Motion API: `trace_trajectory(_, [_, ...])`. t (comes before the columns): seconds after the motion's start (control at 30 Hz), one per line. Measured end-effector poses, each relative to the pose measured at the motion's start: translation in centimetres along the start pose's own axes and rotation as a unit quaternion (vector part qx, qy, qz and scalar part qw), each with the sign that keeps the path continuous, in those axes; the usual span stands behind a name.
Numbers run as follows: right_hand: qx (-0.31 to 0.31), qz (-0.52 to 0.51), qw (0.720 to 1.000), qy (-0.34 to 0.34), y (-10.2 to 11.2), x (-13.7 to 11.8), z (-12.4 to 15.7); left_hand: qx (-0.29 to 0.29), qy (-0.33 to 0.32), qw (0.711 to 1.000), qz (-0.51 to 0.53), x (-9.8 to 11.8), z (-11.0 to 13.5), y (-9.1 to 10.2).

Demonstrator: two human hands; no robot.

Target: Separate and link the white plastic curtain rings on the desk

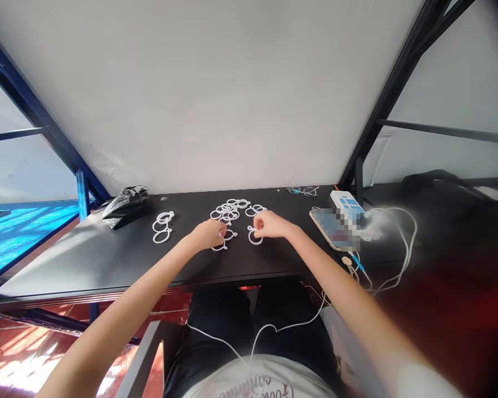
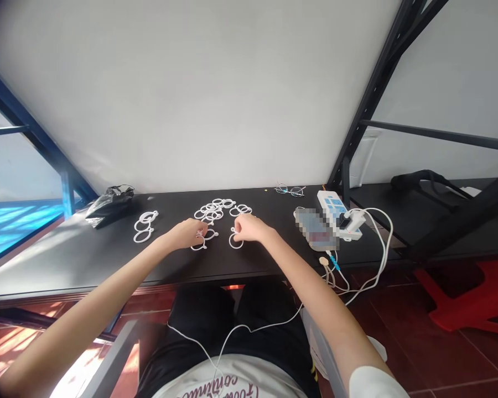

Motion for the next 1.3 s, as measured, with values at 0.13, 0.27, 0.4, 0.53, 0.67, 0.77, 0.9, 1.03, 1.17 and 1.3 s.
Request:
trace_trajectory(0.13, [0.056,-0.305,0.950,0.018,0.4,1.7,-2.8,-0.003,-0.042,0.992,0.119,-1.2,0.0,0.1])
trace_trajectory(0.27, [0.115,-0.520,0.846,-0.015,-1.2,2.4,-5.1,-0.078,-0.053,0.927,0.364,-2.5,-1.2,1.1])
trace_trajectory(0.4, [0.154,-0.578,0.801,-0.015,-2.1,2.4,-5.3,-0.061,-0.076,0.854,0.512,-2.1,-3.9,1.9])
trace_trajectory(0.53, [0.180,-0.606,0.775,-0.011,-1.9,2.8,-4.2,0.046,-0.007,0.812,0.582,-0.4,-6.6,0.3])
trace_trajectory(0.67, [0.173,-0.582,0.794,-0.002,-2.2,2.5,-3.5,0.172,0.019,0.802,0.571,0.8,-7.2,-1.2])
trace_trajectory(0.77, [0.151,-0.549,0.822,0.005,-2.7,1.9,-3.4,0.207,0.001,0.792,0.574,1.2,-6.6,-1.6])
trace_trajectory(0.9, [0.147,-0.534,0.832,0.011,-3.1,1.7,-3.4,0.174,0.013,0.784,0.596,1.2,-6.0,-2.0])
trace_trajectory(1.03, [0.178,-0.514,0.839,0.011,-3.2,2.3,-3.4,0.152,0.022,0.752,0.641,1.1,-5.9,-2.2])
trace_trajectory(1.17, [0.212,-0.472,0.855,0.013,-3.3,2.8,-3.6,0.086,0.019,0.707,0.701,1.1,-5.9,-2.4])
trace_trajectory(1.3, [0.255,-0.431,0.865,0.018,-2.8,2.9,-3.4,0.064,-0.004,0.706,0.705,1.2,-5.6,-2.2])
Point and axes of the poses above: each hand's wrist, its own z-axis away from the middle knuckle, its own y-axis out of the back of the hand, x = y × z, the point moved 3 cm from there along -z, towards the middle knuckle, and after that the axes turned 5 degrees about z, right-handed, at the moved point
